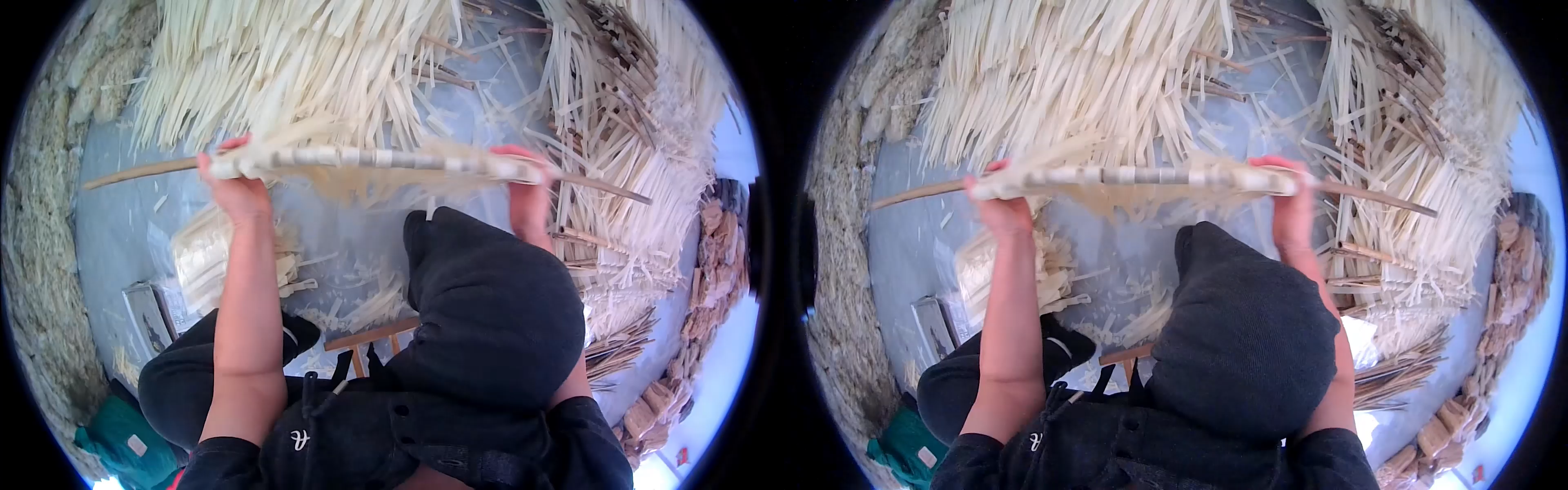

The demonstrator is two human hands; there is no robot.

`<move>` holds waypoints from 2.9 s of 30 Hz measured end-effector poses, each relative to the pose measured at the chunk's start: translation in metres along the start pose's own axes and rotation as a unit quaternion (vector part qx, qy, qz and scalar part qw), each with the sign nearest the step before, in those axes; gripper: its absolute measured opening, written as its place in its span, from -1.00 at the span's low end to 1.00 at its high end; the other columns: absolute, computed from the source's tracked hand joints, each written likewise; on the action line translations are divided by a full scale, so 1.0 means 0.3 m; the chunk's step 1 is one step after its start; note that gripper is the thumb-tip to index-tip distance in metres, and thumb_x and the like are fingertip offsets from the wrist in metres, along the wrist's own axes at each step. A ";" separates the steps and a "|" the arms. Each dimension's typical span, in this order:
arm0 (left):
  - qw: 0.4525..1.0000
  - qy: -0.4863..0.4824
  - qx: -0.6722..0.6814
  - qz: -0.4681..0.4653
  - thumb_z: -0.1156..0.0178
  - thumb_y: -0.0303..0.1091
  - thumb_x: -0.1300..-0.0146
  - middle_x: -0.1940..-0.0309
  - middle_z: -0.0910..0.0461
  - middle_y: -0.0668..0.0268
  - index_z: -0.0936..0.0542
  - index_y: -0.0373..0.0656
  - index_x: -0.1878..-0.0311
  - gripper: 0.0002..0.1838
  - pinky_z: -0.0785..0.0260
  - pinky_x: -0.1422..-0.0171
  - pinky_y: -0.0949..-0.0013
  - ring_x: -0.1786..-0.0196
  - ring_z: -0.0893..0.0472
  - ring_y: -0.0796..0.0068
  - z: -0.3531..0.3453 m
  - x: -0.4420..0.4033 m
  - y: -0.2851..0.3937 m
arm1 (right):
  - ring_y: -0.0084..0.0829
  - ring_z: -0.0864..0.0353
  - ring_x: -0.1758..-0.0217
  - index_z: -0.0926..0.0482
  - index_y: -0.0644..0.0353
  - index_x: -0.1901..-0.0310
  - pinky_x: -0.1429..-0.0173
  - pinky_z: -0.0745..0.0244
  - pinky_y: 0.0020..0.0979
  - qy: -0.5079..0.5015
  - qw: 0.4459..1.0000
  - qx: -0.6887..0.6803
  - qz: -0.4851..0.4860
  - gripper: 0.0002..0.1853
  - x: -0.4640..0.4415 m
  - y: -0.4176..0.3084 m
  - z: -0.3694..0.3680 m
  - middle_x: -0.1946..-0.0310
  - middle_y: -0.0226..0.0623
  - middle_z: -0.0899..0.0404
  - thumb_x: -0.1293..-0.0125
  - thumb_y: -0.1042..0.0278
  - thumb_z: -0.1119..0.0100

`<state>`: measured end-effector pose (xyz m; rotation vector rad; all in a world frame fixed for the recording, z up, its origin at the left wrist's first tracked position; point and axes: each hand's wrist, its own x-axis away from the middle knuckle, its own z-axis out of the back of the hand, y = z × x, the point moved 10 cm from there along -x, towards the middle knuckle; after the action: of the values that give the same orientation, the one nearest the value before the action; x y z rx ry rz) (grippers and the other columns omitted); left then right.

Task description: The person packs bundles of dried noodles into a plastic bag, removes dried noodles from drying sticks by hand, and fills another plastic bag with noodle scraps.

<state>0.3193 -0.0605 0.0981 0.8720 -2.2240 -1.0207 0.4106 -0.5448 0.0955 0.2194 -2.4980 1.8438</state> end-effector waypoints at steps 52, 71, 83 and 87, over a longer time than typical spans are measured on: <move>0.983 -0.083 -0.146 -0.073 0.29 0.12 -0.58 -0.16 -0.55 0.24 -0.49 -0.21 -0.24 -0.39 -0.28 -0.36 0.36 -0.21 -0.52 0.39 -0.055 -0.109 0.018 | -0.32 -0.57 -0.21 -0.27 0.10 -0.41 -0.17 -0.51 -0.20 -0.137 0.976 0.046 -0.165 -0.15 -0.097 0.039 -0.344 -0.27 -0.28 -0.48 -0.42 -0.50 0.37; 0.711 -0.082 -0.697 -0.040 -0.21 0.02 -0.30 -0.18 -0.54 0.01 -0.46 -0.20 -0.31 -0.36 -0.28 -0.36 0.14 -0.27 -0.47 0.00 0.214 -0.446 -0.341 | -0.27 -0.63 -0.04 -0.59 0.15 0.00 -0.18 -0.47 -0.19 -0.016 0.860 0.508 -0.047 -0.59 -0.182 0.388 0.013 0.09 -0.14 -0.66 -0.33 0.00 -0.18; 0.540 -0.467 -0.654 -0.252 -0.32 -0.16 -0.16 -0.34 -0.38 0.28 -0.50 0.11 -0.26 -0.45 0.17 -0.58 -0.21 -0.51 -0.19 0.14 -0.528 0.389 -0.550 | -0.14 -0.63 0.28 -0.60 0.08 0.28 0.22 -0.49 -0.13 -0.184 0.739 0.642 0.087 -0.68 -0.196 0.289 -0.314 0.37 -0.26 -0.65 -0.29 -0.03 -0.21; 0.458 -0.414 -0.720 -0.317 -0.27 -0.25 -0.17 -0.22 -0.48 0.34 -0.56 0.13 -0.13 -0.59 0.26 -0.61 -0.22 -0.51 -0.21 0.26 -0.508 0.344 -0.598 | -0.13 -0.63 0.34 -0.59 0.08 0.32 0.26 -0.49 -0.15 -0.172 0.705 0.672 0.149 -0.66 -0.155 0.121 -0.423 0.42 -0.26 -0.63 -0.32 -0.06 -0.18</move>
<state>0.4164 -0.2956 0.0621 0.2000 -0.3863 -3.3254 0.4442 -0.4091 0.0940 0.1605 -0.6884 3.6059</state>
